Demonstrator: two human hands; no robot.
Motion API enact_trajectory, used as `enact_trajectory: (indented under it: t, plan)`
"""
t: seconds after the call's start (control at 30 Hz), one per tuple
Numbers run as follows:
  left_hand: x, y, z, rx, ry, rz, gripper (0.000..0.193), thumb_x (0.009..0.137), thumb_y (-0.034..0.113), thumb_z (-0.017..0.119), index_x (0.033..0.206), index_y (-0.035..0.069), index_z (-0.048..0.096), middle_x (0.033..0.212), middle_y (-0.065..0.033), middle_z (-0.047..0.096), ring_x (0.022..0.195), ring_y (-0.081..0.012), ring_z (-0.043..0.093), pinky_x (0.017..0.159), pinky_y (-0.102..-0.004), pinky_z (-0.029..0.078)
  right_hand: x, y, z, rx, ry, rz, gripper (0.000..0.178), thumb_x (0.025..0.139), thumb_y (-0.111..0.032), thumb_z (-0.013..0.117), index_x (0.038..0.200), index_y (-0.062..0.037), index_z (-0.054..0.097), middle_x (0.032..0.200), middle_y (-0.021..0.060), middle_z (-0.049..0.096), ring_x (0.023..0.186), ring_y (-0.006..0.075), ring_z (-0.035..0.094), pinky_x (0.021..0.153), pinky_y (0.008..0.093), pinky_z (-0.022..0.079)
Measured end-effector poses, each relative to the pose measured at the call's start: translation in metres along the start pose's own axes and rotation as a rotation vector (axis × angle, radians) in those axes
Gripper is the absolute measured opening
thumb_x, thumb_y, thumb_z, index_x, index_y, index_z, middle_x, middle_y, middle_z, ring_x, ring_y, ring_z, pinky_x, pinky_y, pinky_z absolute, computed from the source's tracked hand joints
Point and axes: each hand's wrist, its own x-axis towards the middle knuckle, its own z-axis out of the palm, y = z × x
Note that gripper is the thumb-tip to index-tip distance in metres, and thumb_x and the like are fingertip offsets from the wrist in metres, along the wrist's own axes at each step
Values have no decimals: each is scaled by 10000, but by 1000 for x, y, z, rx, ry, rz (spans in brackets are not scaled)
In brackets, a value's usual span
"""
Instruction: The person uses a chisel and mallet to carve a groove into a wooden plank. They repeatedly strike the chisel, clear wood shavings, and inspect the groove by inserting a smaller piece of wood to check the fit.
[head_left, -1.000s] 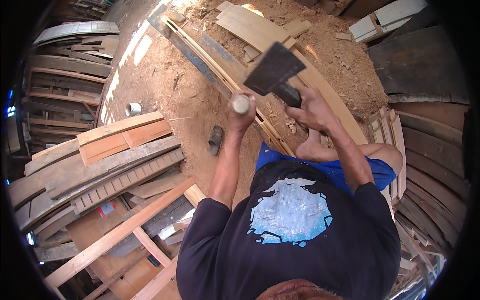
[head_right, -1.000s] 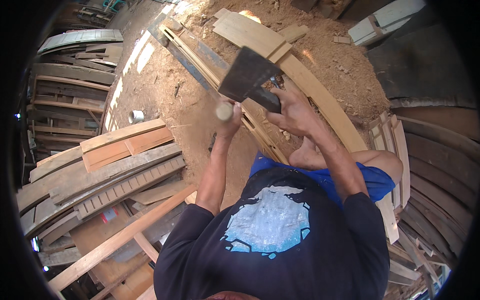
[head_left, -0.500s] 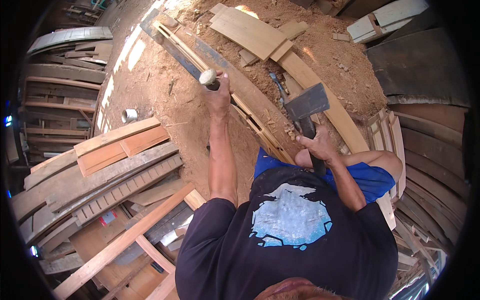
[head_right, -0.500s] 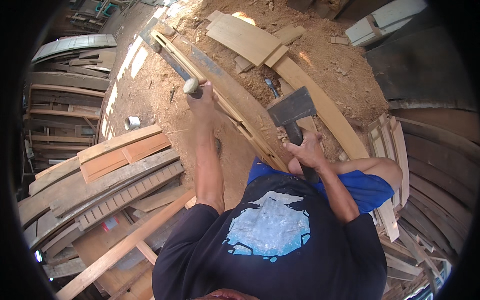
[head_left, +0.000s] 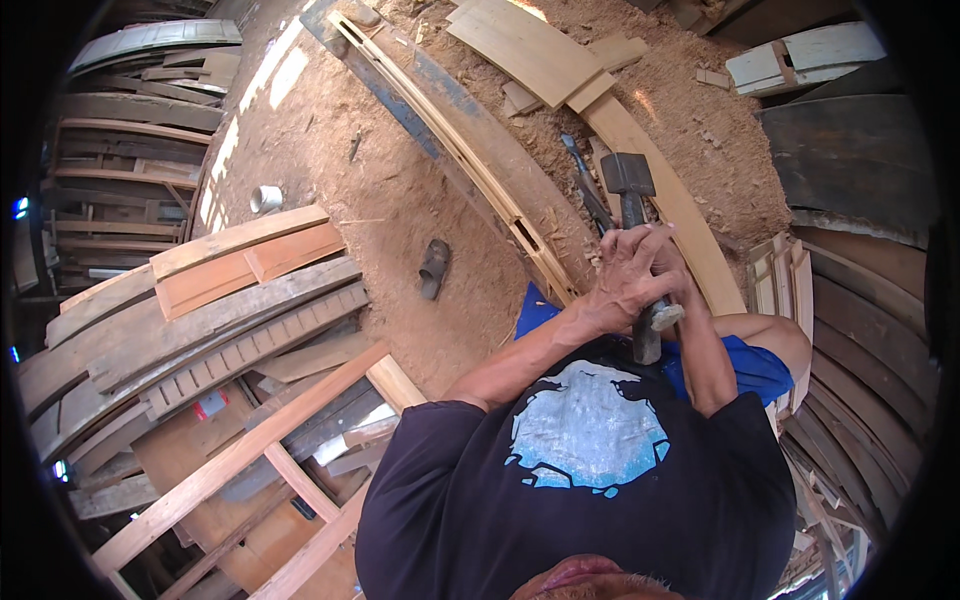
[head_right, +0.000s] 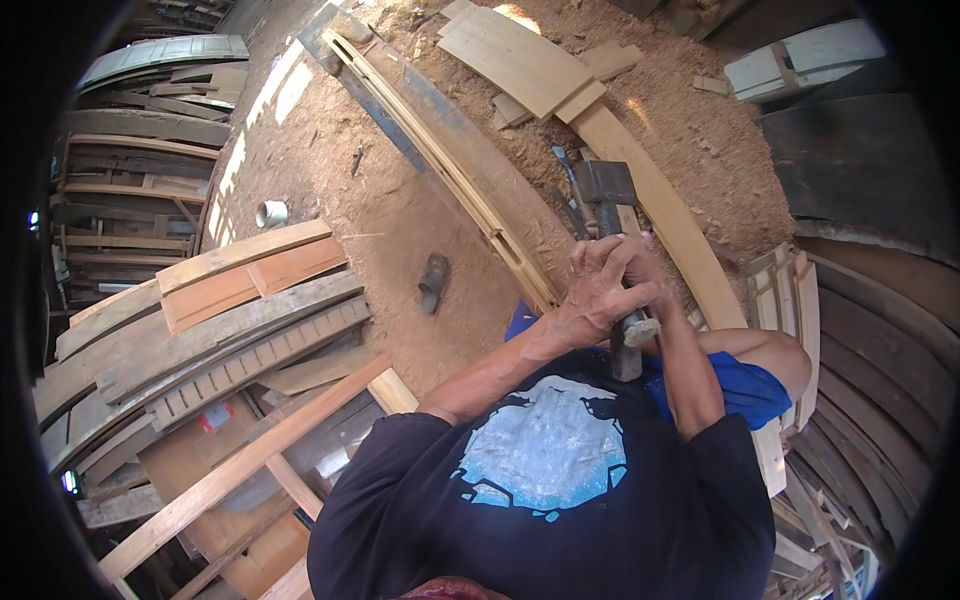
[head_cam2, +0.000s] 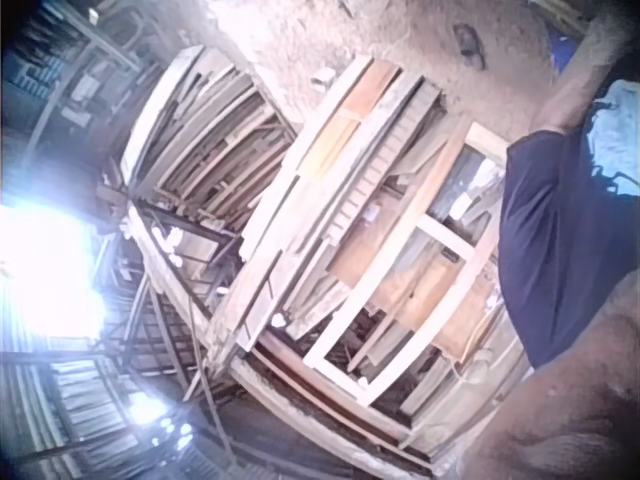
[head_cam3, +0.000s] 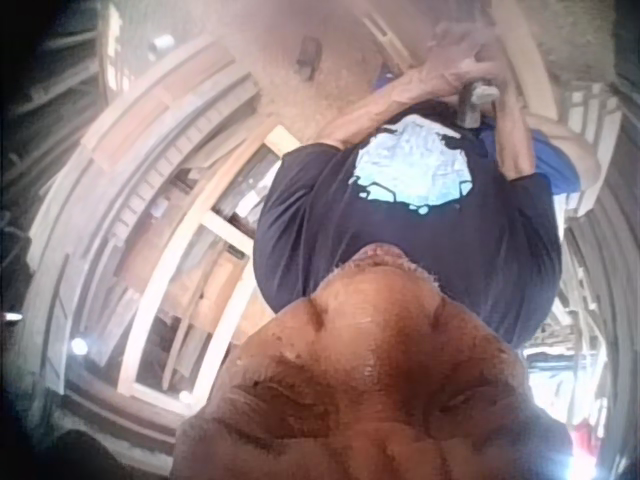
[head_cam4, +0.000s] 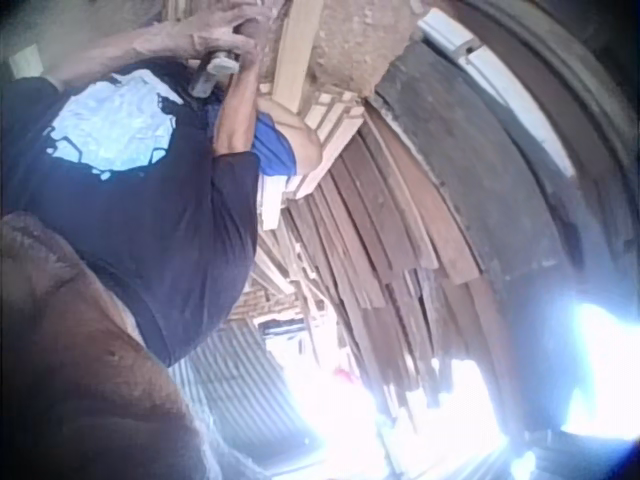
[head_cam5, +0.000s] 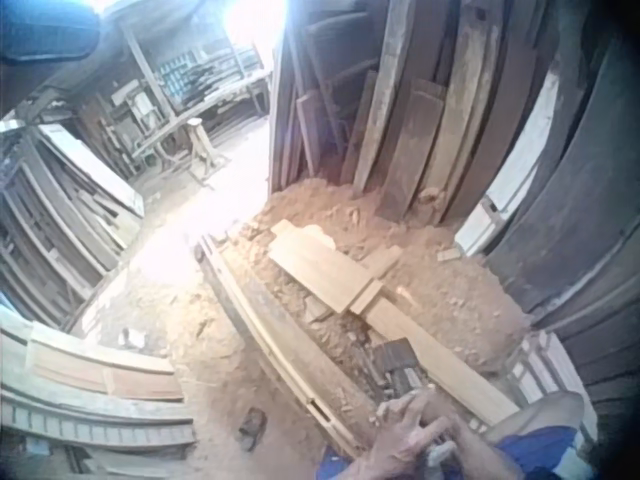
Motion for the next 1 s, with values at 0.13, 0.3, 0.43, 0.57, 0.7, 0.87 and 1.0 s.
enact_trajectory:
  t: [0.13, 0.3, 0.43, 0.57, 0.7, 0.87, 1.0]
  plan:
    - [-35, -25, -14, 254, -167, -284, 910, 629, 244, 869, 1474, 232, 531, 1579, -273, 371, 1416, -430, 374, 1123, -564, 272, 21, 3, -27, -110, 72, 82, 516, 828, -250, 838, 1218, 32, 652, 930, 71, 725, 813, 184, 717, 758, 325, 592]
    - [-76, -114, -59, 137, 222, -1267, 1039, 832, 372, 819, 1581, -42, 229, 1584, -388, 279, 1474, -481, 306, 1203, -577, 261, 53, -58, -89, -794, 325, 233, 447, 754, -252, 836, 1082, 25, 712, 961, 153, 754, 870, 253, 753, 803, 377, 609]
    - [-115, -188, -16, -175, 508, -1313, 993, 875, 334, 764, 1569, -83, 190, 1557, -371, 323, 1458, -488, 353, 1205, -523, 307, 86, -78, -145, -1546, 509, 309, 399, 767, -219, 761, 1082, 24, 728, 1077, 237, 755, 1001, 370, 749, 885, 457, 597]
    - [-97, -188, 9, 117, 448, -1282, 918, 878, 168, 673, 1583, -75, 136, 1533, -381, 346, 1436, -518, 378, 1195, -502, 330, 86, -62, -195, -1715, 583, 400, 425, 767, -196, 719, 1131, 25, 717, 1173, 269, 727, 1118, 417, 707, 956, 500, 566]
    - [-94, -180, 4, 160, 452, -1350, 897, 874, 131, 651, 1592, -41, 141, 1506, -386, 384, 1367, -514, 468, 1155, -499, 381, 72, -43, -217, -1595, 507, 525, 457, 772, -192, 716, 1171, 31, 700, 1235, 278, 699, 1174, 420, 679, 994, 500, 552]
    - [-74, -164, 0, 50, 420, -1476, 884, 872, 120, 643, 1591, -30, 151, 1479, -370, 429, 1295, -509, 541, 1117, -501, 421, 63, -17, -250, -1540, 571, 474, 416, 787, -165, 700, 1140, 56, 694, 1228, 296, 687, 1168, 440, 671, 1001, 516, 542]
    - [-79, -169, 2, 116, 431, -1385, 862, 871, 120, 640, 1584, -36, 182, 1481, -375, 422, 1351, -504, 484, 1147, -499, 385, 59, -3, -263, -1508, 635, 458, 414, 820, -126, 666, 1186, 66, 666, 1222, 310, 679, 1152, 470, 663, 1001, 530, 536]
